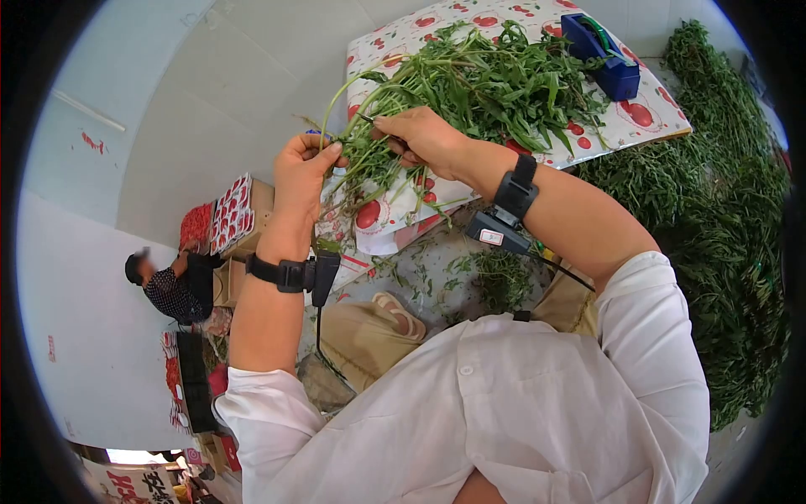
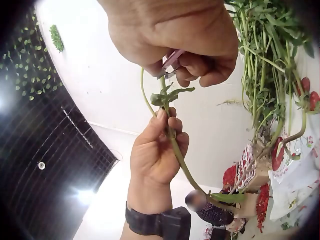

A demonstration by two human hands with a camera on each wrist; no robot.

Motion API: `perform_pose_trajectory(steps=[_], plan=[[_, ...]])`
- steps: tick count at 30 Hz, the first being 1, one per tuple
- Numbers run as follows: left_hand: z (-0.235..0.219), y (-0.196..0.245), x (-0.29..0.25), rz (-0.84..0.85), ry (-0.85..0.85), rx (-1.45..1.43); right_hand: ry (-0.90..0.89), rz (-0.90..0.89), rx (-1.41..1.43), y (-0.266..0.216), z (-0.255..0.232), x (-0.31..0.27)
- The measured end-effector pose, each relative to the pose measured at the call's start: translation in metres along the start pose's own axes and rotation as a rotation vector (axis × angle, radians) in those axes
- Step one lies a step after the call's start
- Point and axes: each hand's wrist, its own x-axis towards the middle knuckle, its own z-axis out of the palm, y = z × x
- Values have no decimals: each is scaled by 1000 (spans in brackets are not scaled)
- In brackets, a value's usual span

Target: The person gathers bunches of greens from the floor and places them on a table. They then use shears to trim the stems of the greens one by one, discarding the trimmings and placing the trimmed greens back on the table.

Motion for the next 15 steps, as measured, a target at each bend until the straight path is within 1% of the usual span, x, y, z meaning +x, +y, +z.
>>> perform_pose_trajectory(steps=[3, 6, 8, 12, 15], plan=[[-2, -3, 2, -14, -43, 36, -11, 5, -54, -2, -1, -1], [-5, -1, 5, -65, -78, 76, 75, 2, -3, 1, 2, 1], [-4, 0, 4, -114, -78, 72, 92, -28, 50, 4, 1, 4], [-3, 3, -4, -184, -157, 18, 161, -68, 176, 2, 0, 6], [-6, 0, -9, -233, -188, 33, 200, -85, 191, 1, -3, 6]])
